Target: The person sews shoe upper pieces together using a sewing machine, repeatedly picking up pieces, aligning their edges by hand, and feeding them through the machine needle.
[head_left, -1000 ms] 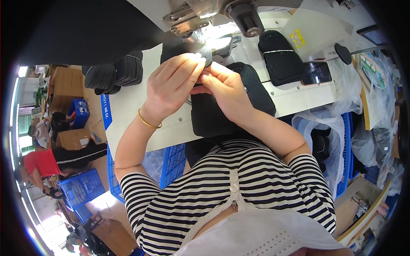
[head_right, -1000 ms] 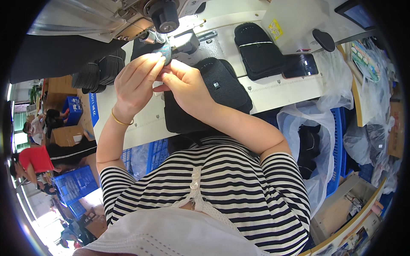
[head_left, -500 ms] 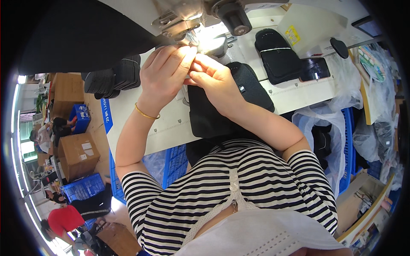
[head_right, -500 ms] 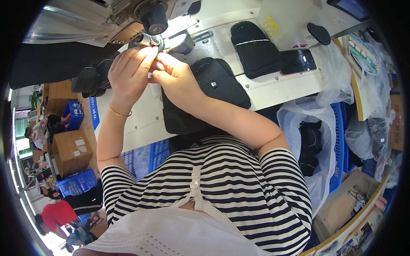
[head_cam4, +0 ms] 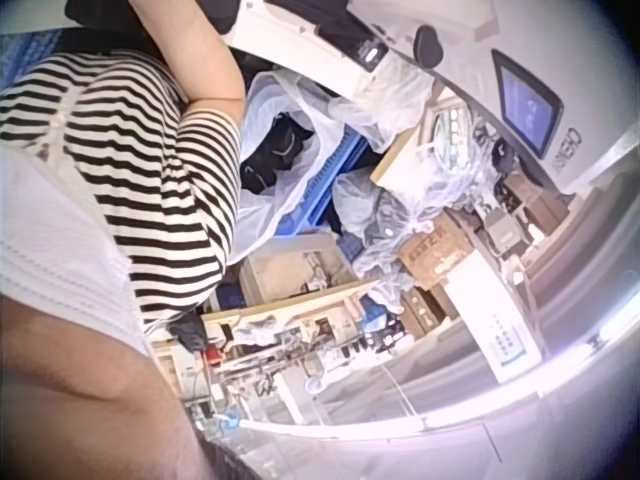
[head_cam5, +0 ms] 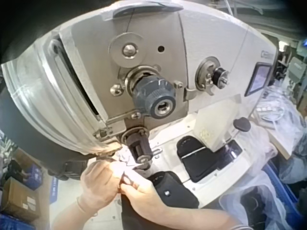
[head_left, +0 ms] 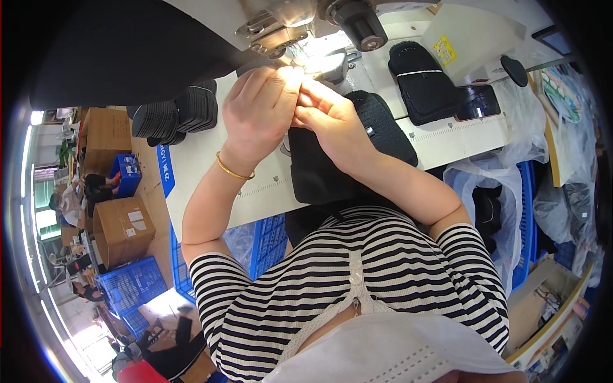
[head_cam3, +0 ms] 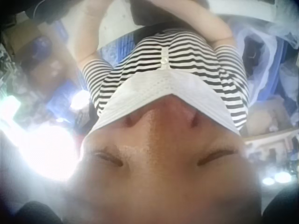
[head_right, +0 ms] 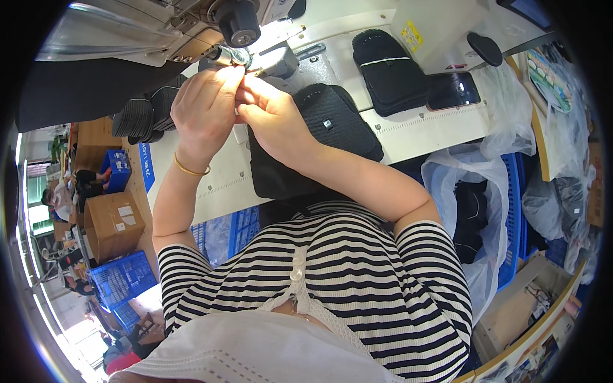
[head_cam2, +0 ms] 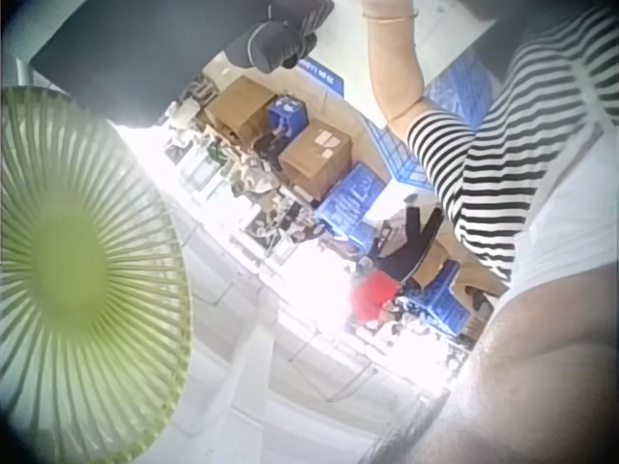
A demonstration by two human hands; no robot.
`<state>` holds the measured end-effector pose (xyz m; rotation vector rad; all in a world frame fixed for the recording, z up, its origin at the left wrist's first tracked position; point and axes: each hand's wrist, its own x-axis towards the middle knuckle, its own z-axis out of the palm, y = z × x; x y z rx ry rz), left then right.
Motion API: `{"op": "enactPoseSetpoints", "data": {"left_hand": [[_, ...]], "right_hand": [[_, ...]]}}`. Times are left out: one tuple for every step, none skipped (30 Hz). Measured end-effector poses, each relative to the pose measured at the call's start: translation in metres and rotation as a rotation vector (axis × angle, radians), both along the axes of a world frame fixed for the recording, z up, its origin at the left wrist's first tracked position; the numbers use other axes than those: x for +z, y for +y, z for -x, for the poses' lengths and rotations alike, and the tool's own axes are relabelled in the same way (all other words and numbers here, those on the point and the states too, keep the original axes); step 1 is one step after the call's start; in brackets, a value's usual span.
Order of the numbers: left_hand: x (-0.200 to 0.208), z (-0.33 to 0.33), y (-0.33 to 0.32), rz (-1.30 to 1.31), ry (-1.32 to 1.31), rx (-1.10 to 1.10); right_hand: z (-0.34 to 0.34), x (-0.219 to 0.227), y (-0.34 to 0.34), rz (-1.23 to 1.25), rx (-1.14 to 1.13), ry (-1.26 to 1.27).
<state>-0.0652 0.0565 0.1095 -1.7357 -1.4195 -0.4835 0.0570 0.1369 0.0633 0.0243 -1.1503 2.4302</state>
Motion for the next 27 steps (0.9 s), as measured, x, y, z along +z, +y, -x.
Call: {"op": "enactPoseSetpoints", "data": {"left_hand": [[-0.001,0.000,0.001,-0.005,0.007,0.014],[-0.001,-0.001,0.001,-0.006,0.007,0.013],[0.000,-0.003,0.001,0.005,-0.007,0.016],[0.000,-0.004,0.000,0.015,-0.021,0.023],[-0.001,-0.005,0.000,0.015,-0.021,0.025],[-0.002,-0.005,0.000,0.012,-0.022,0.040],[-0.003,-0.005,0.001,0.008,-0.023,0.053],[-0.003,-0.005,0.000,0.007,-0.023,0.053],[-0.002,-0.005,-0.001,0.013,-0.053,0.069],[-0.003,-0.005,-0.001,0.018,-0.085,0.085],[-0.004,-0.003,-0.002,0.017,-0.084,0.085],[-0.005,0.002,-0.004,0.022,-0.091,0.112],[-0.004,0.006,-0.007,0.028,-0.098,0.137],[-0.002,0.012,-0.012,0.028,-0.098,0.136],[0.001,0.018,-0.017,0.074,-0.168,0.110],[0.006,0.019,-0.018,0.120,-0.237,0.083],[0.010,0.014,-0.020,0.129,-0.264,0.033],[0.014,0.006,-0.021,0.130,-0.263,0.032],[0.016,-0.001,-0.022,0.165,-0.338,0.003],[0.017,-0.007,-0.022,0.199,-0.413,-0.026],[0.017,-0.010,-0.021,0.199,-0.425,-0.045],[0.017,-0.011,-0.021,0.200,-0.424,-0.046],[0.017,-0.012,-0.021,0.194,-0.410,-0.038],[0.016,-0.013,-0.021,0.187,-0.396,-0.031],[0.015,-0.014,-0.021,0.187,-0.396,-0.029],[0.014,-0.015,-0.021,0.186,-0.389,-0.021],[0.013,-0.016,-0.022,0.186,-0.383,-0.014]], "right_hand": [[0.000,0.000,0.000,-0.001,-0.001,0.000],[-0.001,0.001,0.000,0.002,-0.001,-0.006],[-0.001,0.001,0.001,0.004,0.000,-0.012],[-0.002,0.000,0.001,0.004,0.002,-0.012],[-0.002,-0.001,0.003,-0.022,0.025,-0.019],[-0.002,-0.002,0.004,-0.047,0.048,-0.025],[-0.003,-0.003,0.004,-0.048,0.048,-0.025],[-0.004,-0.003,0.004,-0.036,0.041,-0.020],[-0.004,-0.004,0.003,-0.025,0.035,-0.016],[-0.004,-0.008,0.003,-0.026,0.036,-0.016],[-0.003,-0.013,0.003,-0.062,0.012,-0.036],[-0.003,-0.016,0.003,-0.098,-0.011,-0.056],[-0.003,-0.015,0.002,-0.098,-0.013,-0.056],[-0.004,-0.012,0.000,-0.110,-0.055,-0.085],[-0.003,-0.010,-0.001,-0.122,-0.097,-0.115],[-0.002,-0.008,-0.001,-0.121,-0.099,-0.115],[0.000,-0.005,0.000,-0.160,-0.093,-0.097],[0.001,-0.003,0.000,-0.197,-0.087,-0.079],[0.001,-0.002,0.002,-0.197,-0.088,-0.078],[0.000,-0.001,0.004,-0.273,-0.083,-0.127],[0.000,-0.001,0.005,-0.349,-0.077,-0.176],[0.000,-0.003,0.006,-0.348,-0.080,-0.175],[0.000,-0.007,0.005,-0.312,-0.086,-0.152],[0.000,-0.009,0.006,-0.275,-0.093,-0.130],[-0.001,-0.008,0.006,-0.275,-0.091,-0.130],[-0.003,-0.005,0.006,-0.288,-0.095,-0.147],[-0.004,-0.004,0.006,-0.301,-0.099,-0.163]]}}
